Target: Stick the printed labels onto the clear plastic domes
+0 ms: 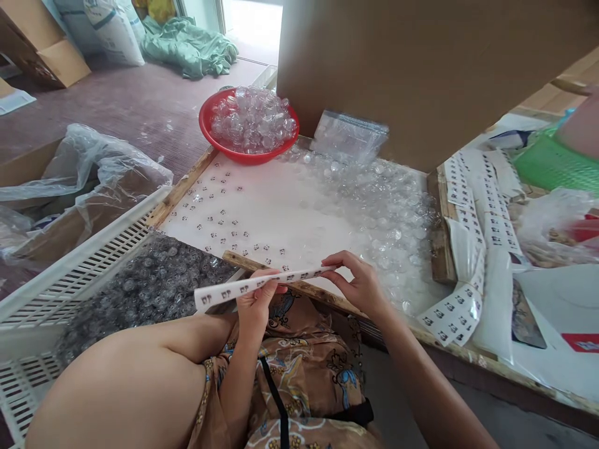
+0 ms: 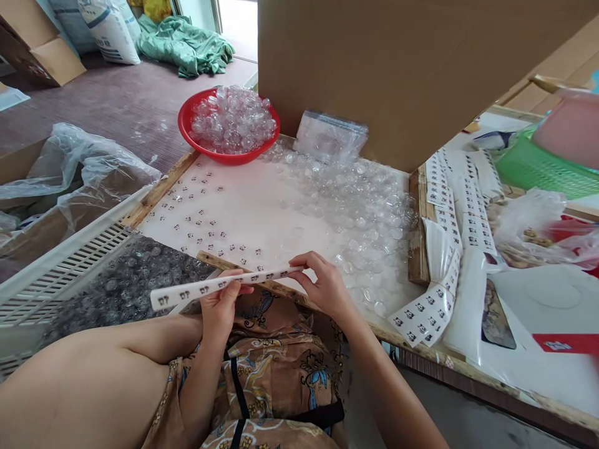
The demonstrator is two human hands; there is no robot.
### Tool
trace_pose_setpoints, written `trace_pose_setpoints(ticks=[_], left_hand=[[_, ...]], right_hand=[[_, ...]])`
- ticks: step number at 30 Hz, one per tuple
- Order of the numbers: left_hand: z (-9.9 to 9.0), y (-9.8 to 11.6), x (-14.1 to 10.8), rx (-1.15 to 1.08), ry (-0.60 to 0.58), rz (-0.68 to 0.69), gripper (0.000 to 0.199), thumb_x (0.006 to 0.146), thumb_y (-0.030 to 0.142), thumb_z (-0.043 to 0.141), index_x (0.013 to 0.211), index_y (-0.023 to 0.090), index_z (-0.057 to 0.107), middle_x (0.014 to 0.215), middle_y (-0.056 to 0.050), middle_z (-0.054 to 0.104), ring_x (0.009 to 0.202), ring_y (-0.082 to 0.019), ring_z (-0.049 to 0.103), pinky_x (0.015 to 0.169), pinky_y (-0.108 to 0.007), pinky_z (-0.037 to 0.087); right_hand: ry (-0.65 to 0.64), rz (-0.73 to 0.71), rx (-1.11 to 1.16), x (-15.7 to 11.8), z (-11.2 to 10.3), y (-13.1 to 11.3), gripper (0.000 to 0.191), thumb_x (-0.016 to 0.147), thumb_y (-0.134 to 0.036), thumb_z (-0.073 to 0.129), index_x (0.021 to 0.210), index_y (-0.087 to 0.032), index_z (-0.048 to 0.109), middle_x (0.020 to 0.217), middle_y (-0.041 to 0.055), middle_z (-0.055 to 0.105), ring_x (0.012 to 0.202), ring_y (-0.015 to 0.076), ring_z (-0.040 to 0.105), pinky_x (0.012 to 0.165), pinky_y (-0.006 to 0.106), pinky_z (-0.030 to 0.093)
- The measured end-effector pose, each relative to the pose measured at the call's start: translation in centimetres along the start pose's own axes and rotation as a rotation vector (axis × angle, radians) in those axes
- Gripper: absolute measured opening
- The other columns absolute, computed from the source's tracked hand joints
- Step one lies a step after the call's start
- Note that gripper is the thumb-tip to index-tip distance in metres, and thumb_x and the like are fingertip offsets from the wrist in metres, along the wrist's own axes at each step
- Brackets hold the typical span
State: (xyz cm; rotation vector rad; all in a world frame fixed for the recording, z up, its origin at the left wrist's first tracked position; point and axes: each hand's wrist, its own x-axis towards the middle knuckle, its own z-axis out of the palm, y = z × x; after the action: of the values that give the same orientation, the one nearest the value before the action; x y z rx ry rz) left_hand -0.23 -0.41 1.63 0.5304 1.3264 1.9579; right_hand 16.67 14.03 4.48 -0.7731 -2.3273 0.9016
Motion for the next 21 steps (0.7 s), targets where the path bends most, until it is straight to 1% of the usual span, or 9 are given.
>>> trace_pose_setpoints(ticks=[2,4,7,11,15,17,19,21], left_hand=[[-0.1,-0.4,0.2,-0.018,0.105,-0.073,0.028,0.078,0.039,0.077,0.098,0.02,0.078,0.089,-0.005,0.075,0.073,-0.018,0.071,0.064,-0.029,0.062],[-0.1,-0.6,0.4,-0.016,0.159,-0.123,0.033,0.075,0.04,0.079,0.099,0.017,0.078,0.088,-0.006,0.076,0.07,-0.018,0.072,0.064,-0.03,0.062],[0.1,-0.6,0.5,-0.008,0.182,-0.161,0.038,0.071,0.041,0.081,0.098,0.015,0.078,0.088,-0.006,0.077,0.069,-0.019,0.072,0.064,-0.031,0.063],[0.1,-0.8,0.5,0.014,0.179,-0.168,0.039,0.072,0.041,0.079,0.1,0.014,0.077,0.087,-0.007,0.077,0.07,-0.02,0.073,0.064,-0.032,0.063],[0.0,-1.2,0.6,-0.004,0.198,-0.179,0.037,0.073,0.039,0.079,0.101,0.015,0.077,0.089,-0.007,0.077,0.071,-0.02,0.073,0.063,-0.031,0.063],[-0.1,-1.3,0.8,-0.054,0.22,-0.189,0.037,0.072,0.038,0.08,0.101,0.015,0.077,0.086,-0.006,0.077,0.068,-0.018,0.073,0.062,-0.029,0.063],[-0.2,-1.3,0.9,-0.106,0.239,-0.201,0.036,0.07,0.037,0.082,0.099,0.016,0.078,0.082,-0.004,0.076,0.064,-0.016,0.071,0.059,-0.027,0.062],[-0.3,-1.3,1.0,-0.135,0.221,-0.225,0.034,0.068,0.036,0.083,0.095,0.015,0.078,0.078,-0.004,0.076,0.061,-0.015,0.07,0.056,-0.025,0.061]], right_hand=[[-0.061,0.006,-0.023,0.0,0.0,-0.5,0.015,0.094,-0.032,0.055,0.104,-0.024,0.063,0.093,0.0068,0.068,0.087,0.0208,0.066,0.074,0.032,0.053],[-0.094,0.003,-0.034,0.1,0.2,-0.9,0.017,0.096,-0.03,0.052,0.107,-0.024,0.063,0.099,0.0076,0.068,0.089,0.0207,0.066,0.075,0.032,0.053],[-0.099,-0.018,-0.045,0.4,0.8,-1.3,0.015,0.095,-0.027,0.052,0.102,-0.024,0.065,0.097,0.0071,0.068,0.085,0.0194,0.066,0.074,0.031,0.053],[-0.098,-0.03,-0.067,0.7,1.8,-1.4,0.012,0.095,-0.024,0.052,0.095,-0.023,0.064,0.093,0.0065,0.067,0.083,0.0189,0.065,0.072,0.031,0.052],[-0.052,-0.034,-0.054,0.5,2.6,-1.5,0.012,0.095,-0.023,0.052,0.09,-0.022,0.063,0.088,0.0065,0.065,0.083,0.0197,0.063,0.072,0.032,0.051],[-0.013,-0.025,-0.016,0.5,2.6,-1.4,0.012,0.093,-0.024,0.053,0.085,-0.023,0.062,0.091,0.0074,0.065,0.087,0.0204,0.063,0.075,0.034,0.052],[0.057,0.026,0.058,0.9,2.4,-1.0,0.012,0.091,-0.027,0.056,0.082,-0.023,0.061,0.096,0.0081,0.065,0.092,0.021,0.063,0.078,0.035,0.052],[0.139,0.14,0.142,1.8,2.0,-0.1,0.013,0.088,-0.033,0.06,0.08,-0.022,0.059,0.092,0.0067,0.065,0.086,0.0198,0.062,0.073,0.033,0.052]])
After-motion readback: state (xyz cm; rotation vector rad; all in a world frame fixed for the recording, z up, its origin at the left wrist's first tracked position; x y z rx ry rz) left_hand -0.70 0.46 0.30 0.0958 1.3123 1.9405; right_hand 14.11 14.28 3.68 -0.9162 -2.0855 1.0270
